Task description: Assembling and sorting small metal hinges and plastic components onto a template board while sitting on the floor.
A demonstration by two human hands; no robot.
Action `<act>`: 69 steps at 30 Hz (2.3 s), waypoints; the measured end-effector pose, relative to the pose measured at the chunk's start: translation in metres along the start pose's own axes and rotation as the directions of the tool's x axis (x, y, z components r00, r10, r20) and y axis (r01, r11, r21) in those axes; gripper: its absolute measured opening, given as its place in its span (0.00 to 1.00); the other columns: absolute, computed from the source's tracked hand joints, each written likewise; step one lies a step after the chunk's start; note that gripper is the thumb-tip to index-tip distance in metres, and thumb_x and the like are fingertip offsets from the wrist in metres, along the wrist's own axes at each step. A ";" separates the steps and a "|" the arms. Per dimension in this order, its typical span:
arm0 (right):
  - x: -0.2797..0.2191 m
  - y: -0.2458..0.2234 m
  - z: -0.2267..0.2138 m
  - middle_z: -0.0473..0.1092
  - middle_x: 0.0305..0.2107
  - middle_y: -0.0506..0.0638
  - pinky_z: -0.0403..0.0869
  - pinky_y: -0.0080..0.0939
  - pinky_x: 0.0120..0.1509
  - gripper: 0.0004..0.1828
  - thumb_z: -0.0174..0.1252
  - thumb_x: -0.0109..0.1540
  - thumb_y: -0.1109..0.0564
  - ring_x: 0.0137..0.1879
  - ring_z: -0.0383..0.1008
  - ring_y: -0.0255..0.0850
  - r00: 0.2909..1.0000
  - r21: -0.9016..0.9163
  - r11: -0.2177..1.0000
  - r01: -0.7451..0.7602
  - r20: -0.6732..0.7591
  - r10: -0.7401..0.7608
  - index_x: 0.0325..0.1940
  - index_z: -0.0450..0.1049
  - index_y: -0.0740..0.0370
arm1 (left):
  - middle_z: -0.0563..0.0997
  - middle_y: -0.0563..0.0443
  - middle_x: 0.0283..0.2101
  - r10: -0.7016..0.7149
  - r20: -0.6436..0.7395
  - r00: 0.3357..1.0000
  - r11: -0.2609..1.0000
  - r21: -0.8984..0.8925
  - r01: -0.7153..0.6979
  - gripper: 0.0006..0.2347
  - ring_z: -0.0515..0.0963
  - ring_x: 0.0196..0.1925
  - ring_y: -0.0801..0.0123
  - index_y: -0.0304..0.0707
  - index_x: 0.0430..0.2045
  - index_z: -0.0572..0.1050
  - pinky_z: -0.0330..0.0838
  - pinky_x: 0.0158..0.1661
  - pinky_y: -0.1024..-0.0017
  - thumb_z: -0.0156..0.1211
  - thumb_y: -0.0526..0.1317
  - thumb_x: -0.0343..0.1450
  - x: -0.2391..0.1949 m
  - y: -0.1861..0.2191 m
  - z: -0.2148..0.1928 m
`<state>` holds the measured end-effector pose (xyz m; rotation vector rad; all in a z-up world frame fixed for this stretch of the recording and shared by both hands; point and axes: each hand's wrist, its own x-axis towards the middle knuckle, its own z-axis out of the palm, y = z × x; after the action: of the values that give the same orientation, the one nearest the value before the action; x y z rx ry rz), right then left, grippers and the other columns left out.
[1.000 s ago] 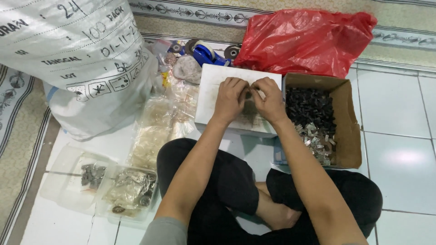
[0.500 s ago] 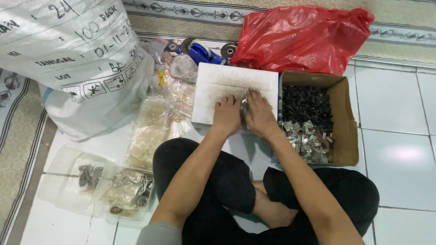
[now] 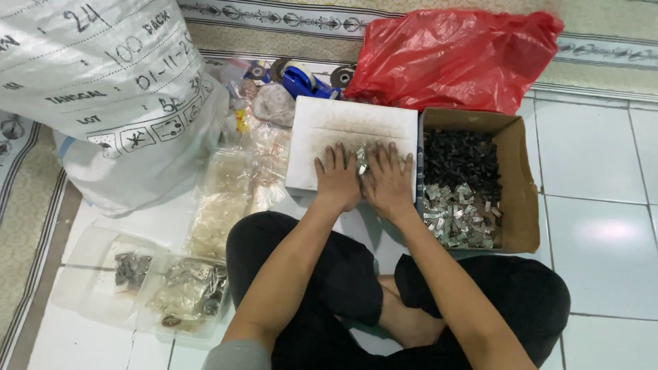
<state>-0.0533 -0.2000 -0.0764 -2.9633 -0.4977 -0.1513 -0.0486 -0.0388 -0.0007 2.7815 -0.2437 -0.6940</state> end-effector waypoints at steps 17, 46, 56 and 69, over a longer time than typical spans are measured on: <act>0.042 0.019 0.002 0.75 0.36 0.43 0.77 0.41 0.49 0.20 0.71 0.57 0.58 0.43 0.78 0.41 0.901 0.904 0.334 -0.266 0.110 0.419 0.51 0.74 0.50 | 0.76 0.40 0.42 0.017 -0.409 0.913 0.880 -0.427 -0.207 0.21 0.75 0.49 0.47 0.36 0.45 0.77 0.69 0.47 0.54 0.71 0.44 0.59 0.061 -0.017 0.024; 0.029 0.010 -0.008 0.73 0.30 0.59 0.78 0.39 0.23 0.21 0.61 0.68 0.44 0.29 0.80 0.51 0.732 0.934 -0.231 -0.273 0.358 0.579 0.48 0.78 0.68 | 0.83 0.35 0.43 -0.147 -0.125 0.981 0.081 -0.990 -0.114 0.19 0.84 0.47 0.56 0.30 0.49 0.80 0.83 0.43 0.60 0.74 0.36 0.64 0.059 -0.017 0.017; 0.023 0.010 0.000 0.73 0.20 0.52 0.76 0.35 0.29 0.15 0.65 0.68 0.49 0.26 0.77 0.39 0.809 0.969 -0.023 -0.247 0.219 0.545 0.31 0.78 0.59 | 0.81 0.31 0.39 -0.174 -0.061 0.983 0.045 -0.997 -0.054 0.18 0.85 0.38 0.53 0.24 0.43 0.78 0.81 0.38 0.62 0.72 0.39 0.65 0.062 -0.007 0.022; 0.015 -0.005 0.002 0.75 0.34 0.64 0.76 0.49 0.40 0.11 0.61 0.75 0.56 0.39 0.79 0.50 0.889 0.847 0.531 0.018 -0.257 0.380 0.51 0.78 0.69 | 0.83 0.32 0.45 -0.472 -0.163 0.867 0.081 -0.987 -0.142 0.24 0.85 0.47 0.44 0.28 0.51 0.79 0.83 0.43 0.56 0.71 0.39 0.61 0.064 -0.044 0.027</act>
<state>-0.0404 -0.1905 -0.0764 -1.9091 -0.1065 -0.3878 -0.0010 -0.0167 -0.0646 1.4265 0.5400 -0.0409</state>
